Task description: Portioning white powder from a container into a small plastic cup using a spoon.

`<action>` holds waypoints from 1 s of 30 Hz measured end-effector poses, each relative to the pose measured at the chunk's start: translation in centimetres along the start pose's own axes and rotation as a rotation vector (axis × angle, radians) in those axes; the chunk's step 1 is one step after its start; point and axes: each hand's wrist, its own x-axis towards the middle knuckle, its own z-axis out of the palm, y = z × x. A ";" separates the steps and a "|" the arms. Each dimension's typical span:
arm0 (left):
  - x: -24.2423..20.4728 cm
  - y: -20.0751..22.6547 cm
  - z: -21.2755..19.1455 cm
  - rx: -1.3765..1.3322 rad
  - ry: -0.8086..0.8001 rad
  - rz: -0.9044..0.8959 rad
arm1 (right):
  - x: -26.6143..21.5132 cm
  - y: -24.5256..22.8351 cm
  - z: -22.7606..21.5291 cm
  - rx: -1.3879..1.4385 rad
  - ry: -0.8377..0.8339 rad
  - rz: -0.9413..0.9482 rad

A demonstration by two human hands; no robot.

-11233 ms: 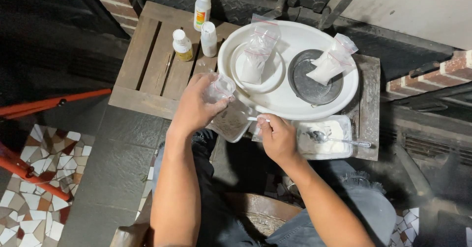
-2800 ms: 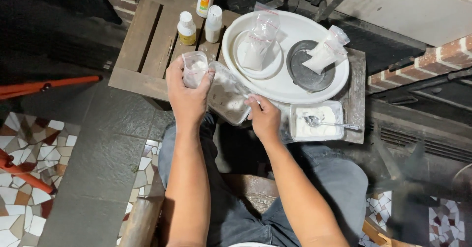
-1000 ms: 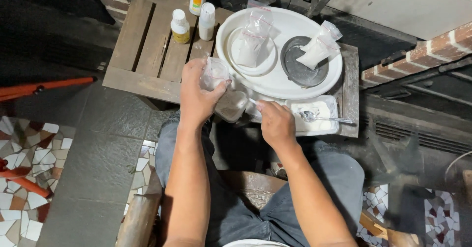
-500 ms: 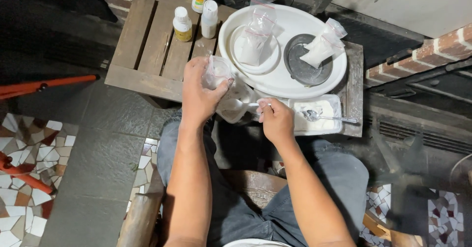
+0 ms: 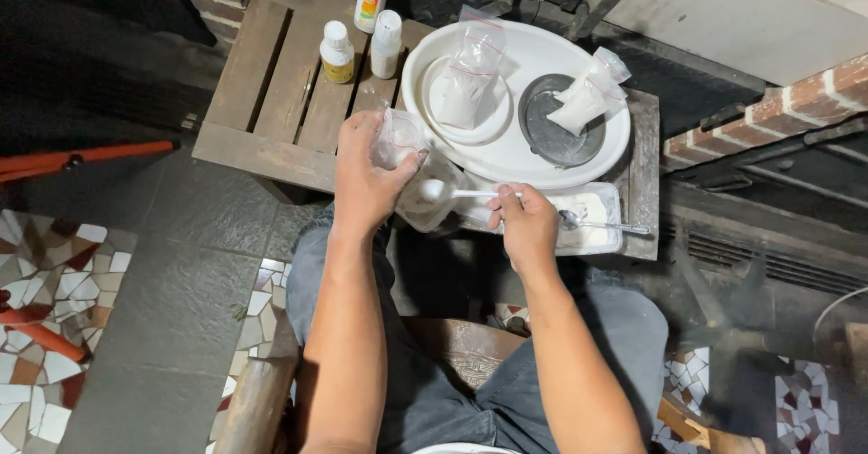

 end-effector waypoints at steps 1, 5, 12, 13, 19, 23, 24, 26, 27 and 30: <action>0.0 -0.3 0.1 -0.002 0.004 0.001 | 0.0 -0.3 -0.4 -0.002 -0.001 -0.004; -0.1 -1.1 0.5 0.038 -0.005 -0.006 | 0.2 -1.2 -1.8 0.213 0.052 -0.073; -0.1 0.6 0.0 0.098 -0.136 -0.092 | 0.5 -4.6 -2.6 0.283 0.070 -0.269; -0.1 0.5 0.1 0.096 -0.132 -0.089 | 0.5 -4.8 -2.2 0.283 0.070 -0.274; -0.2 0.7 0.2 0.064 -0.190 -0.102 | -0.5 -6.0 -0.6 -0.110 0.041 -0.334; -0.1 0.5 0.1 0.047 -0.169 -0.079 | -1.2 -5.3 -0.7 -0.160 0.016 -0.843; -0.2 0.4 0.0 0.042 -0.155 -0.076 | -1.7 -5.3 -0.9 -0.123 0.052 -0.903; 0.0 0.3 -0.1 0.044 -0.104 -0.069 | -1.9 -3.8 -1.8 -0.114 0.138 -0.836; 0.1 0.2 -0.1 0.047 -0.063 -0.062 | -2.0 -3.1 -2.4 -0.103 0.228 -0.760; 0.0 1.0 -0.6 -0.002 0.035 -0.009 | -1.9 -1.1 -0.9 -0.030 0.141 -0.363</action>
